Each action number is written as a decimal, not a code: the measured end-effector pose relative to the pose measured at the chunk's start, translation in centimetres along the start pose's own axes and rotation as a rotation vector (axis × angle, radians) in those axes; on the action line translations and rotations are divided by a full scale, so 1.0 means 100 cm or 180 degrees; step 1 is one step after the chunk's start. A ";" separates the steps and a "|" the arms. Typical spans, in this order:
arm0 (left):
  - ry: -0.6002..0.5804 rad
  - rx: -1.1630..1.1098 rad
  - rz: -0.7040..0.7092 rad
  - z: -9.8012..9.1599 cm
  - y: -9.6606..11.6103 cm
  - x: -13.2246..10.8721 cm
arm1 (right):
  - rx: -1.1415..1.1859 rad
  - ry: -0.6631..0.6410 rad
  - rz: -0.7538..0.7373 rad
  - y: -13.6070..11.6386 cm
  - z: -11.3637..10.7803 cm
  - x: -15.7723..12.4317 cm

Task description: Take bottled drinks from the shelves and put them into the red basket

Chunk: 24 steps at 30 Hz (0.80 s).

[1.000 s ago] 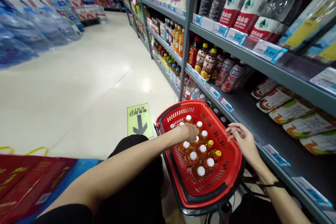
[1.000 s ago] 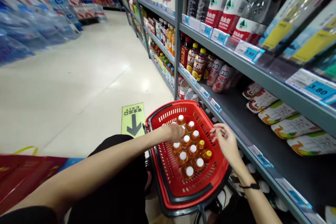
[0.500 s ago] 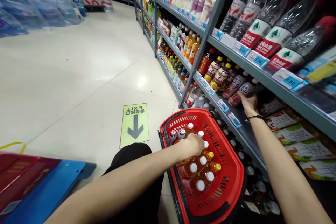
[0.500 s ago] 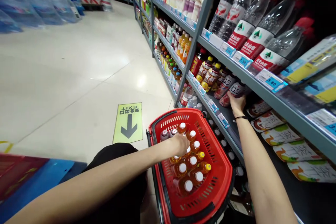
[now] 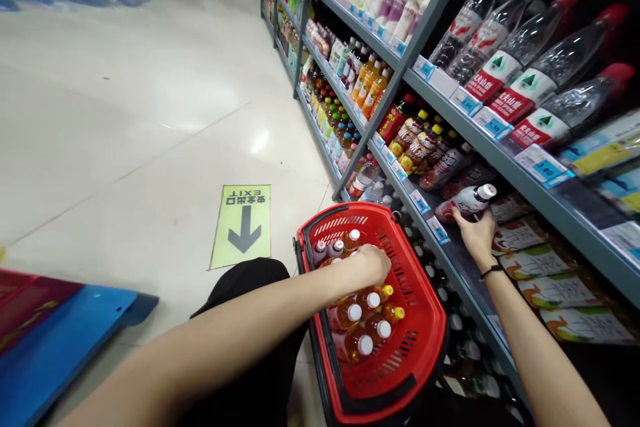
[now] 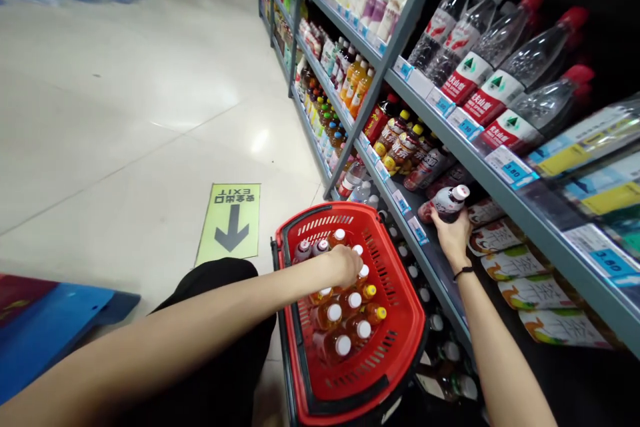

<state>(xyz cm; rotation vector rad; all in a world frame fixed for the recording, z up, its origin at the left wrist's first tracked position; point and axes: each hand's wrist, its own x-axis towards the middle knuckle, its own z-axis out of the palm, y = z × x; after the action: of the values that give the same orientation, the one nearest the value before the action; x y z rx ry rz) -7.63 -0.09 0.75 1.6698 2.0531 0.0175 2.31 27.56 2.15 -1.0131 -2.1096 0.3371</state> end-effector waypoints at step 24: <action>0.2097 -0.2779 0.1131 -0.021 0.028 -0.003 | 0.2509 -0.1679 0.0751 -0.030 -0.061 -0.193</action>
<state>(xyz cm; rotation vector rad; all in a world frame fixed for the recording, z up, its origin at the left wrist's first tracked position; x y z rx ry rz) -5.85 0.95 3.58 1.4818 1.6627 1.5125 12.76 10.55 -2.18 -0.7225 -1.9771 1.5504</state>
